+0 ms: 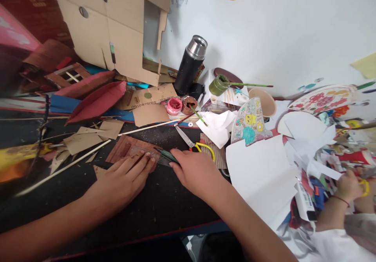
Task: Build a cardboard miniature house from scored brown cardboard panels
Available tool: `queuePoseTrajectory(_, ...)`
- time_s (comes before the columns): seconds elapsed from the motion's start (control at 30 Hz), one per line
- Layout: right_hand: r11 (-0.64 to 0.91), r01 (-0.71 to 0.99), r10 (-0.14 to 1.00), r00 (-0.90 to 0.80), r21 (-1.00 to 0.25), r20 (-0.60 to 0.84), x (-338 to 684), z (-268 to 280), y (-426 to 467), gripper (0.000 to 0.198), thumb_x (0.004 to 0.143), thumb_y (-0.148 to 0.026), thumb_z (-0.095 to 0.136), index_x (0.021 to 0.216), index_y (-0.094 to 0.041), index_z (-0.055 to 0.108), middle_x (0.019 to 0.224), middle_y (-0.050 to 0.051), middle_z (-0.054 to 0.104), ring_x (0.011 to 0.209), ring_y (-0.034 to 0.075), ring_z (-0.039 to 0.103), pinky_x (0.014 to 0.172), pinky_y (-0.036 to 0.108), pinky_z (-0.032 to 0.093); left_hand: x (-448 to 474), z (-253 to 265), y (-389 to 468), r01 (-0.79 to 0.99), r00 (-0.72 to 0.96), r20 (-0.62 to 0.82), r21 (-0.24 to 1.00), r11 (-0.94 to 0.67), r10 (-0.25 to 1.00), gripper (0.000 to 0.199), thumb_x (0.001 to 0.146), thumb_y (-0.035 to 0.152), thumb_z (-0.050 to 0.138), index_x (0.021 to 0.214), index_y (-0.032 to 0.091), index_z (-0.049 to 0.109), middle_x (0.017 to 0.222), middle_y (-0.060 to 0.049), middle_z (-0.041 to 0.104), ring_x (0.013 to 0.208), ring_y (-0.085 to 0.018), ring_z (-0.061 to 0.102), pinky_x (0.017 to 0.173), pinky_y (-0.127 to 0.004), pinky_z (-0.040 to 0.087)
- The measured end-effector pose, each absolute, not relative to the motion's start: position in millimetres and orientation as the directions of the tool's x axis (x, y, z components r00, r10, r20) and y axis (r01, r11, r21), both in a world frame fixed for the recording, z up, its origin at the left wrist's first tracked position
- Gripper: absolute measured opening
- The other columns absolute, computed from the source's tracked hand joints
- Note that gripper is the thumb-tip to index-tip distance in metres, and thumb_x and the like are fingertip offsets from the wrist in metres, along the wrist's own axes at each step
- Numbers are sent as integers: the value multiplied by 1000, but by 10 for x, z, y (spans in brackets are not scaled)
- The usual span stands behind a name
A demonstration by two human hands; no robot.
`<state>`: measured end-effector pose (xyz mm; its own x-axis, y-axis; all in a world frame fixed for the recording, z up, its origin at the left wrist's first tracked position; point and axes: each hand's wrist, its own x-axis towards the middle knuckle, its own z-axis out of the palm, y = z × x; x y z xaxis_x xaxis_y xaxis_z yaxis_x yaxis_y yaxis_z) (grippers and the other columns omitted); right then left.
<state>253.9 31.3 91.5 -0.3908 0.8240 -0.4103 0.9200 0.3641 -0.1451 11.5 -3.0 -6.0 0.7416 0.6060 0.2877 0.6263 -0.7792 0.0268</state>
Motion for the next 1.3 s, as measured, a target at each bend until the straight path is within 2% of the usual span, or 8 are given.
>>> queuePoseTrajectory(0.2,437,897,788,-418,-66,-452,2439,989,371,20,107,-32,57,123,-24,67,97,6,81,85,26,76,66,31,40,117,-79,-23,637,724,304,51,-769,619,50,94,11,52,141,2,66,131,-22,72,122,-36,64,98,-45,53)
queuePoseTrajectory(0.3,450,892,779,-417,-46,-468,2409,987,378,20,107,-32,57,123,-24,67,96,6,81,82,26,76,64,31,38,117,-78,-27,636,725,293,62,-769,623,50,94,11,52,142,3,65,132,-22,72,122,-35,64,100,-45,53)
queuePoseTrajectory(0.47,456,889,776,-420,-42,-471,2409,966,391,20,107,-30,56,124,-24,67,96,6,81,83,26,76,64,31,38,118,-70,-32,645,720,284,63,-762,633,51,94,11,52,143,3,65,132,-22,72,126,-36,62,102,-46,52)
queuePoseTrajectory(0.73,473,881,764,-412,-3,-496,2360,1015,407,21,108,-34,57,124,-24,66,94,7,81,80,28,77,61,32,38,120,-21,-6,639,728,296,38,-769,619,50,93,10,52,139,3,68,129,-21,73,121,-35,64,100,-45,53)
queuePoseTrajectory(0.97,494,867,755,-393,61,-525,2328,1044,421,31,111,-37,50,136,-24,64,95,9,81,79,29,78,62,33,43,118,-34,-13,643,726,287,38,-765,625,50,94,11,52,140,3,68,129,-20,73,121,-35,64,101,-44,53)
queuePoseTrajectory(1.3,530,841,730,-389,106,-562,2258,1091,451,27,114,-34,42,124,-21,64,92,9,78,75,25,78,59,29,44,114,-68,-20,630,731,295,56,-774,616,51,93,10,52,141,0,65,128,-22,71,121,-36,63,100,-48,52)
